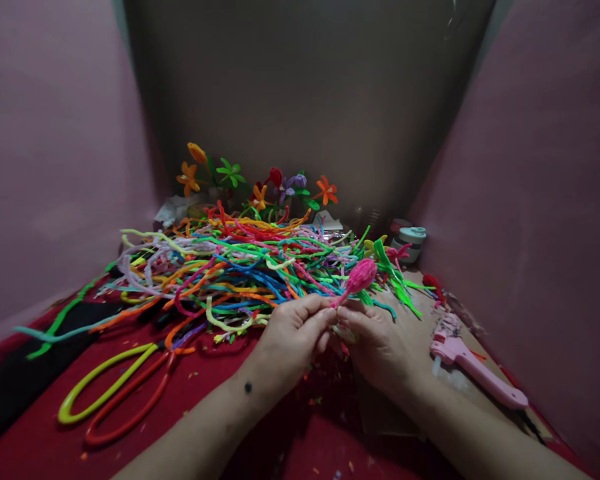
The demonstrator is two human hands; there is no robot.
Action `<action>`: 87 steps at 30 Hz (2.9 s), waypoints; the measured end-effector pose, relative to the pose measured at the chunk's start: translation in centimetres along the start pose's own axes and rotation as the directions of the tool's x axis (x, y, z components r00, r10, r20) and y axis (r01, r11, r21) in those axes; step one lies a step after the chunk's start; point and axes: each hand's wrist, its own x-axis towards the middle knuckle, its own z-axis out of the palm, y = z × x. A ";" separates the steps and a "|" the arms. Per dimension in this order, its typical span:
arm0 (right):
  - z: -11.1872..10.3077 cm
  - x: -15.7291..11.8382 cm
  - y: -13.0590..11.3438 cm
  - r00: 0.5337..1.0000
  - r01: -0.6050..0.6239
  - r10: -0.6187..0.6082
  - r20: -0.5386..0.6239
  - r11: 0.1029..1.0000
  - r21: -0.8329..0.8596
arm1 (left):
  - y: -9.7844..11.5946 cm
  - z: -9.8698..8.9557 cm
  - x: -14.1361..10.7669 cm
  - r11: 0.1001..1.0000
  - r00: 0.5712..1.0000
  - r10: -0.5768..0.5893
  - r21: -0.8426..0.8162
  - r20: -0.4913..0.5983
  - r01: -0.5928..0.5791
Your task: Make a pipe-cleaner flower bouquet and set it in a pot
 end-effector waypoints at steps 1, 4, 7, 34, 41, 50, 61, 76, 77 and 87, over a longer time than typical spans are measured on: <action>-0.1 0.1 0.1 1.000 -0.010 0.010 -0.004 1.000 0.016 | 0.1 0.0 0.0 0.992 0.997 -0.069 -0.100 0.031 0.072; -0.2 0.2 0.2 0.999 -0.038 0.038 0.012 0.998 0.048 | 0.3 -0.5 0.0 0.919 0.962 -0.197 -0.305 0.188 0.248; -0.1 0.2 0.1 0.998 -0.055 0.055 0.013 0.997 0.053 | 0.0 -1.2 0.1 0.858 0.912 -0.207 -0.382 0.353 0.343; 0.0 -0.2 -0.1 0.996 0.088 -0.090 -0.007 0.985 -0.151 | -0.8 -0.9 0.0 0.695 0.920 0.393 0.657 -0.006 -0.293; -0.2 0.0 -0.5 0.997 0.068 -0.070 -0.011 0.989 -0.131 | 0.5 -0.7 0.2 0.996 0.997 -0.066 -0.049 0.045 0.068; -0.2 0.3 -0.4 0.995 0.048 -0.045 0.094 0.999 -0.024 | -0.1 -1.7 0.3 0.783 0.867 -0.188 -0.462 0.461 0.416; -0.2 0.4 0.1 0.998 0.055 -0.055 0.003 0.998 -0.009 | -1.0 -0.4 -0.4 0.481 0.925 0.379 0.849 0.025 -0.220; -0.2 0.2 0.5 0.994 0.098 -0.100 -0.035 0.994 -0.042 | -2.3 -0.8 -0.4 0.084 0.790 0.567 0.938 0.232 -0.336; -0.2 0.2 0.5 0.995 0.094 -0.095 -0.025 0.995 -0.044 | -2.3 -0.8 -0.4 0.137 0.792 0.570 0.925 0.220 -0.355; -0.5 -0.2 -0.4 0.997 0.070 -0.063 0.053 0.985 -0.155 | 0.1 -0.6 0.0 0.903 0.970 0.239 0.378 -0.049 -0.204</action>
